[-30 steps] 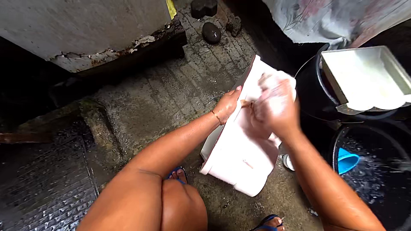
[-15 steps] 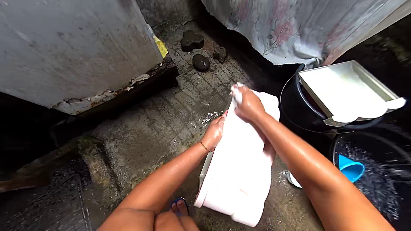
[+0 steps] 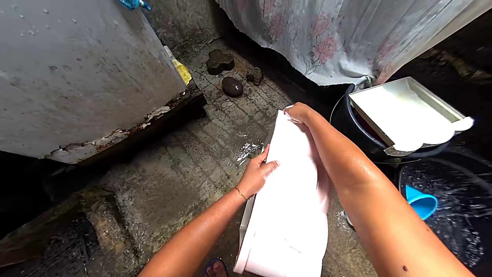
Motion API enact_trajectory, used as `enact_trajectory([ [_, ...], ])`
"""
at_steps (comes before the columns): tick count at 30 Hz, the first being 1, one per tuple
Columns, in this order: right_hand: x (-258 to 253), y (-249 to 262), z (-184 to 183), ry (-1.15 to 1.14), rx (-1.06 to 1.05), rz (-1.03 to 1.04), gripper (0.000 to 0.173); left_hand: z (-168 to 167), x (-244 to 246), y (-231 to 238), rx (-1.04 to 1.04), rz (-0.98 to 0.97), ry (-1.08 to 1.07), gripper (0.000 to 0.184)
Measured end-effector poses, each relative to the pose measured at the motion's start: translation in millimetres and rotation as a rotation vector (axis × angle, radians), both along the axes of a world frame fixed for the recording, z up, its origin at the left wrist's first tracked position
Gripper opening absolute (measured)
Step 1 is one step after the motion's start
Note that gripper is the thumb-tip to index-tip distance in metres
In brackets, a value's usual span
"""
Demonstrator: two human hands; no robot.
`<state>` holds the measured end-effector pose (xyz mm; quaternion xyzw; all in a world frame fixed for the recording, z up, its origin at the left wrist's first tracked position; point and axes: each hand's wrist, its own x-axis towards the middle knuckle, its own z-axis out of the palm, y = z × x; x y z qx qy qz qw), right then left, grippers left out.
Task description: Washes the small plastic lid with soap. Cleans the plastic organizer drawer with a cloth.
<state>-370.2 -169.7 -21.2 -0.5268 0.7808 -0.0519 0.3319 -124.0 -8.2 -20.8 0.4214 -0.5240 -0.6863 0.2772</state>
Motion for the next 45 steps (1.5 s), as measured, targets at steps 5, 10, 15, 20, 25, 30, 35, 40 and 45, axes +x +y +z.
enact_trajectory([
  [5, 26.3, -6.6, 0.0, -0.257, -0.125, 0.097, 0.049, -1.0, 7.1, -0.8, -0.024, 0.024, 0.0, 0.042],
  [10, -7.0, 0.1, -11.9, 0.002, -0.085, 0.043, 0.061, -6.3, 0.6, 8.9, -0.044, 0.023, 0.008, 0.047],
  [15, -88.4, 68.7, -11.4, 0.041, -0.12, -0.146, 0.056, -3.1, -11.8, 12.0, -0.053, 0.034, 0.048, 0.05],
  [20, -105.6, 154.7, -12.0, -0.271, -0.334, -0.334, 0.039, -4.0, -12.9, 11.5, -0.046, 0.034, 0.05, 0.044],
  [25, -51.9, 189.3, 18.9, -0.022, -0.46, 0.122, 0.042, -3.5, -8.9, 18.0, -0.037, 0.033, 0.059, 0.049],
  [30, -49.0, 131.2, 21.6, 0.101, -0.232, 0.194, 0.05, 0.9, -17.6, 27.0, -0.019, -0.005, 0.067, 0.053],
  [35, 9.7, 81.6, 23.5, -0.169, -0.385, -0.048, 0.042, 4.6, -22.1, 28.0, -0.044, -0.029, 0.05, 0.05],
  [40, 86.1, 141.0, 27.4, -0.084, -0.556, 0.348, 0.029, -6.2, -4.5, 26.2, -0.102, 0.117, 0.029, 0.041],
  [45, 100.0, 222.1, 46.1, 0.003, -0.435, 0.506, 0.047, 1.1, -20.2, 37.8, 0.069, 0.303, 0.1, 0.054],
])
